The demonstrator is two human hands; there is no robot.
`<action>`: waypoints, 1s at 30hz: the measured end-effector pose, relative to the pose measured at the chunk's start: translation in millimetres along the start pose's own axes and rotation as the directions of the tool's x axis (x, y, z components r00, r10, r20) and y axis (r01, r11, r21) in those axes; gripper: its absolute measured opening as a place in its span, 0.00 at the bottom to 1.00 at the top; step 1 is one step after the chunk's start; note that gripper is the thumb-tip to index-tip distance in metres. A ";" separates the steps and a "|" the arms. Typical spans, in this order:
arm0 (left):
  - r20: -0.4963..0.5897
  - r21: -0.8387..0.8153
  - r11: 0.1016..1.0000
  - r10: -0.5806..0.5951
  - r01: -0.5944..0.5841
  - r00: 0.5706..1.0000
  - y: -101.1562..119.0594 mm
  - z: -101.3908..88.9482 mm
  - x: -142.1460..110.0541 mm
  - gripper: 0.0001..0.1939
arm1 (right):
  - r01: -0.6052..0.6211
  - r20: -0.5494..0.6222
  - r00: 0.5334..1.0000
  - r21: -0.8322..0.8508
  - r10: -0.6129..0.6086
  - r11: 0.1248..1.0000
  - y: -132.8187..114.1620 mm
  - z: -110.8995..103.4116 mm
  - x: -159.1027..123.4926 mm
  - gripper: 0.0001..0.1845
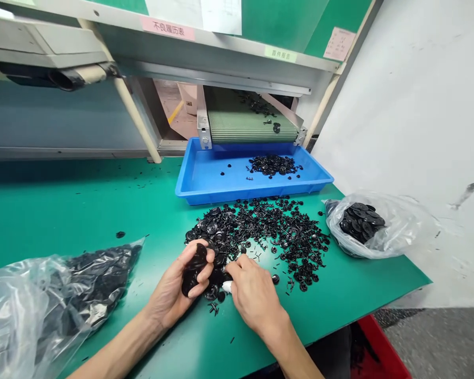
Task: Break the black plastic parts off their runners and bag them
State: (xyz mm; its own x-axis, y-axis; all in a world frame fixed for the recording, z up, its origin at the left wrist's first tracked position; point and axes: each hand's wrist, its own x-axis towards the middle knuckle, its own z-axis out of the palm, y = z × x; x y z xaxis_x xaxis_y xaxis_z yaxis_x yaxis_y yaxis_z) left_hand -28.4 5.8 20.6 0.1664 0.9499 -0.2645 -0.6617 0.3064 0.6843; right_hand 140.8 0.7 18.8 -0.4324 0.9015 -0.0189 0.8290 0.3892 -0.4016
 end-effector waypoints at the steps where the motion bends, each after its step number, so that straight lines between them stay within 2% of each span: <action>1: 0.000 -0.014 1.000 0.002 -0.002 1.000 0.5 0.4 -0.2 0.09 | 0.003 -0.021 1.000 0.032 -0.002 0.999 1.1 0.7 0.9 0.12; 5: -0.005 -0.012 1.000 0.019 -0.019 1.000 1.3 -0.2 -0.4 0.13 | 0.004 -0.116 0.993 0.227 0.023 0.974 11.6 0.3 3.4 0.11; 8: 0.004 0.210 0.977 -0.037 0.035 0.999 -1.3 -0.3 -1.5 0.14 | 0.041 -0.172 0.985 0.365 0.024 0.930 18.1 -1.9 5.4 0.17; 11: -0.001 0.520 0.852 -0.071 0.061 0.997 -5.9 2.5 -4.7 0.11 | 0.083 -0.187 0.982 0.562 0.029 0.823 18.4 -3.6 7.6 0.19; 15: 0.081 0.733 0.676 0.025 -0.077 0.996 -10.5 6.9 -10.3 0.14 | 0.071 -0.141 0.988 0.770 0.061 0.634 12.0 -4.4 9.5 0.12; 20: 0.111 0.794 0.585 0.127 -0.165 0.986 -14.0 4.8 -12.5 0.12 | 0.099 -0.134 0.991 0.842 0.027 0.531 7.1 -3.9 9.2 0.09; 24: 0.145 0.807 0.549 0.178 -0.220 0.973 -17.5 2.0 -12.6 0.10 | 0.115 -0.194 0.978 0.804 0.073 0.584 3.9 -0.7 8.9 0.07; 26: 0.159 0.818 0.516 0.225 -0.256 0.961 -19.0 1.8 -13.5 0.08 | 0.109 -0.224 0.966 0.811 0.133 0.575 1.2 4.2 9.9 0.08; 30: 0.161 0.847 0.451 0.288 -0.282 0.944 -23.4 0.7 -15.4 0.09 | 0.027 -0.162 0.938 0.915 0.305 0.403 -4.6 17.6 13.8 0.12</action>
State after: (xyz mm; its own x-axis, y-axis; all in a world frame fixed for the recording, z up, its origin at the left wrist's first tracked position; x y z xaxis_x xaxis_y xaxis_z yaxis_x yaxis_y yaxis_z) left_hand -15.0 -16.0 9.1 0.0840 0.9948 0.0570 0.2738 -0.0780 0.9586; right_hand 124.8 8.0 4.2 -0.0954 0.9954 0.0079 -0.0021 0.0077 -1.0000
